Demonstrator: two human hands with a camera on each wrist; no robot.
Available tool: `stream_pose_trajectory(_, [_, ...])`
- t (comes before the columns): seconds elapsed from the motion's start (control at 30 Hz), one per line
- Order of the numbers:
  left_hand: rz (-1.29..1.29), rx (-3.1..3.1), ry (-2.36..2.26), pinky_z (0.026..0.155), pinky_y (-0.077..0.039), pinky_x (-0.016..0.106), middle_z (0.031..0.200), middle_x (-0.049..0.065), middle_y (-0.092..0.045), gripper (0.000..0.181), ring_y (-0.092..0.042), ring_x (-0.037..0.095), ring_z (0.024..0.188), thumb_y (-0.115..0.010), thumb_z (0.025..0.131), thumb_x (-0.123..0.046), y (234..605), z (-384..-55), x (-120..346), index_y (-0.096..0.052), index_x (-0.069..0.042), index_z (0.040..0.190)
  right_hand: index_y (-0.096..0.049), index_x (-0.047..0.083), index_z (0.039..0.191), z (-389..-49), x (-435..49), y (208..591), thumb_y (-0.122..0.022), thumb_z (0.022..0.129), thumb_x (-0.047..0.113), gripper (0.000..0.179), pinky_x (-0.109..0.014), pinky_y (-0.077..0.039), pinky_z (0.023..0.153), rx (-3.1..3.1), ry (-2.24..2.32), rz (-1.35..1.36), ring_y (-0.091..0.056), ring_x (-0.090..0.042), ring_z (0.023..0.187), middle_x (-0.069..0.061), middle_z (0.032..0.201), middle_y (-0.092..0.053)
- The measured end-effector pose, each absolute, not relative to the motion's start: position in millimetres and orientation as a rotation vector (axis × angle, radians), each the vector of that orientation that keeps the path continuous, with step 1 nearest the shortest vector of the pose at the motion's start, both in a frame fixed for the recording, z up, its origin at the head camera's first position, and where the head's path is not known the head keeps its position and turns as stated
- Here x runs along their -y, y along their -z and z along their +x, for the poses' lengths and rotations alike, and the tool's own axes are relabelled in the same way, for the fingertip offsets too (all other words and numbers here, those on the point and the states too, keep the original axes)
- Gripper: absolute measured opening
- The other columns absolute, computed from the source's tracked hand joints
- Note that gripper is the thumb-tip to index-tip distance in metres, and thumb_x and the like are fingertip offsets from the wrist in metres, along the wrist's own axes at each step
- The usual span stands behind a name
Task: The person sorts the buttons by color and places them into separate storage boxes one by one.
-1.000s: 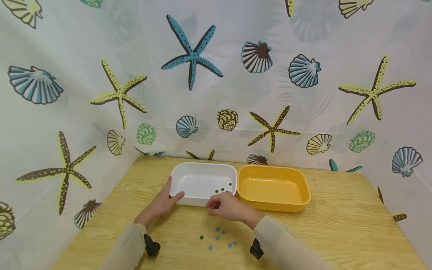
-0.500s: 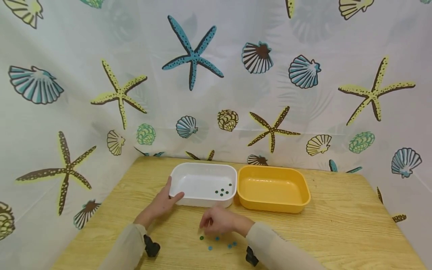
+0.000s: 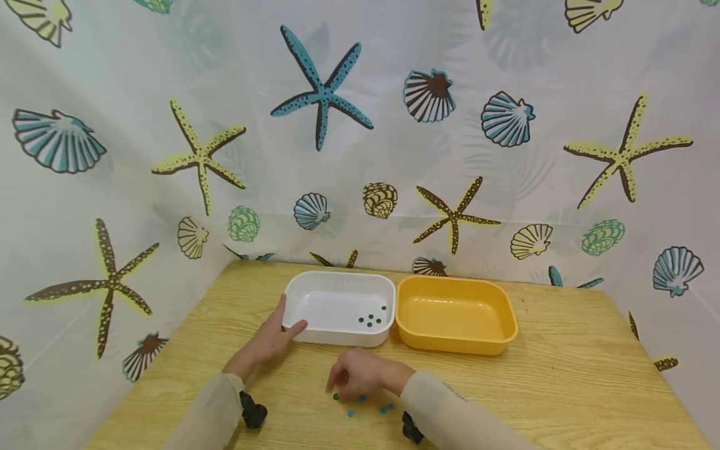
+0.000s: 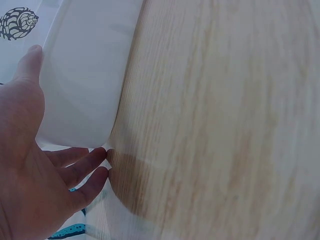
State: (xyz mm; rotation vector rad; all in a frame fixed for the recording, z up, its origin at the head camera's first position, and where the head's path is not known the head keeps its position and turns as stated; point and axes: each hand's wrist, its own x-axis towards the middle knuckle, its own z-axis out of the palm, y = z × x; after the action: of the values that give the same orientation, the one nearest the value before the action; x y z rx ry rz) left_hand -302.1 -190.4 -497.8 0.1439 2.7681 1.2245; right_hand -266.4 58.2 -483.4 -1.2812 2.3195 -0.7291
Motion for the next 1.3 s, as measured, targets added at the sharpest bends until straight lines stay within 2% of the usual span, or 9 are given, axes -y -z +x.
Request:
stream_pose_trajectory(0.17, [0.143,-2.769,-1.226,0.109,-0.017,0.053,0.154,0.025,-0.009,0.094,-0.014,0.04,0.139,-0.053,0.094,-0.048,498,-302,189,0.01,-0.004,0.15,-0.075,0.012,0.095,-267,-58,486,-0.075,0.078,0.005,0.018,-0.014,-0.044,0.072,-2.309,0.717,-1.294,-0.05,0.002,0.077,0.011,0.086,-0.059])
stream_pose_trajectory(0.77, [0.127,-2.767,-1.211,0.109,-0.017,0.054,0.154,0.025,-0.009,0.094,-0.015,0.04,0.139,-0.053,0.094,-0.047,497,-302,189,0.01,-0.005,0.15,-0.076,0.014,0.09,-269,-56,490,-0.076,0.078,0.007,0.014,-0.013,-0.043,0.072,-2.328,0.671,-1.29,-0.048,0.004,0.077,0.016,0.085,-0.056])
stream_pose_trajectory(1.03, [0.132,-2.754,-1.22,0.109,-0.017,0.054,0.154,0.024,-0.008,0.096,-0.013,0.039,0.14,-0.052,0.093,-0.05,495,-300,188,0.01,-0.005,0.15,-0.074,0.014,0.086,-269,-57,492,-0.075,0.078,0.007,0.011,-0.014,-0.043,0.073,-2.324,0.682,-1.259,-0.049,0.004,0.078,0.016,0.086,-0.057])
stream_pose_trajectory(1.2, [0.123,-2.752,-1.228,0.109,-0.016,0.054,0.154,0.024,-0.007,0.097,-0.013,0.039,0.14,-0.052,0.093,-0.051,497,-302,189,0.011,-0.006,0.15,-0.071,0.013,0.082,-272,-61,494,-0.074,0.079,0.004,0.01,-0.016,-0.046,0.07,-2.281,0.779,-1.164,-0.052,0.003,0.072,0.015,0.08,-0.06])
stream_pose_trajectory(1.3, [0.123,-2.756,-1.223,0.109,-0.017,0.053,0.154,0.024,-0.008,0.1,-0.014,0.039,0.14,-0.052,0.091,-0.057,498,-302,190,0.011,-0.006,0.15,-0.07,0.012,0.082,-273,-66,495,-0.073,0.079,0.003,0.009,-0.017,-0.048,0.068,-2.255,0.855,-1.126,-0.053,0.003,0.069,0.013,0.078,-0.063])
